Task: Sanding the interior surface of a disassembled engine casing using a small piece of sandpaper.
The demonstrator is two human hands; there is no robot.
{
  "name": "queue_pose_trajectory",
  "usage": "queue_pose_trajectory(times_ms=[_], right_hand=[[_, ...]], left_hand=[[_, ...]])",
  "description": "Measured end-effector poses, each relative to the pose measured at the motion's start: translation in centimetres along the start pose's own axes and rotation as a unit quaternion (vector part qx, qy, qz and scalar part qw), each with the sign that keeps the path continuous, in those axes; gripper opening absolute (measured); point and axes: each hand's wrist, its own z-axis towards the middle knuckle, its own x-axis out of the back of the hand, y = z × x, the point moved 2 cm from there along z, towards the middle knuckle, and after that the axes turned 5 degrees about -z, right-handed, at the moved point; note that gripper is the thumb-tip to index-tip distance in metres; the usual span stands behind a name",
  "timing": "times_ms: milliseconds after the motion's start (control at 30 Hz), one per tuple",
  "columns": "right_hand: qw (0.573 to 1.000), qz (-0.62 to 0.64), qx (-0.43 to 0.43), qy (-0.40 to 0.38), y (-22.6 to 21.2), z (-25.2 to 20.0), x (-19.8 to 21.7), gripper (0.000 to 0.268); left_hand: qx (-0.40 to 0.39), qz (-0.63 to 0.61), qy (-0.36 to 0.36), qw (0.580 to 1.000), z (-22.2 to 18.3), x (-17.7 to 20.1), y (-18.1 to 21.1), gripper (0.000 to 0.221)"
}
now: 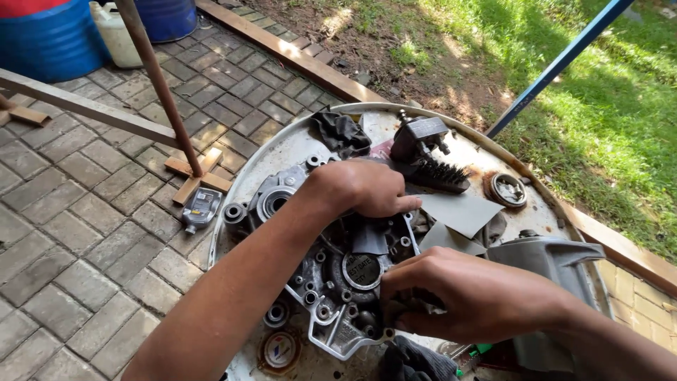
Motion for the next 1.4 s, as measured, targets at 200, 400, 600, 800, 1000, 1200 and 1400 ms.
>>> queue_pose_trajectory(times_ms=[200,400,600,800,1000,1200,1400], right_hand=[[0.998,-0.034,-0.047,0.026,0.5,0.7,-1.0,0.014],[0.999,-0.003,-0.023,0.031,0.7,0.4,-0.7,0.014],[0.999,-0.042,-0.020,0.023,1.3,0.3,-0.5,0.026],[0.995,-0.051,-0.004,0.091,0.6,0.5,-1.5,0.015],[0.995,-0.071,-0.064,0.042,2.1,-0.3,-0.8,0.021],[0.993,-0.089,-0.072,0.024,1.7,0.1,-1.4,0.012],[0.994,-0.081,-0.044,0.064,1.4,0.2,-1.8,0.014]], left_hand=[[0.006,0.011,0.003,1.000,0.6,-0.2,-0.3,0.070],[-0.001,0.008,0.003,1.000,0.8,-0.3,-0.3,0.072],[0.003,0.015,0.010,1.000,0.8,-0.3,-0.3,0.071],[-0.003,0.008,0.000,1.000,1.0,-0.4,-0.4,0.070],[0.011,0.001,-0.004,1.000,0.3,-0.1,-0.1,0.071],[0.004,0.007,0.000,1.000,0.4,-0.2,-0.2,0.069],[0.006,-0.003,-0.015,1.000,0.5,-0.2,-0.1,0.070]])
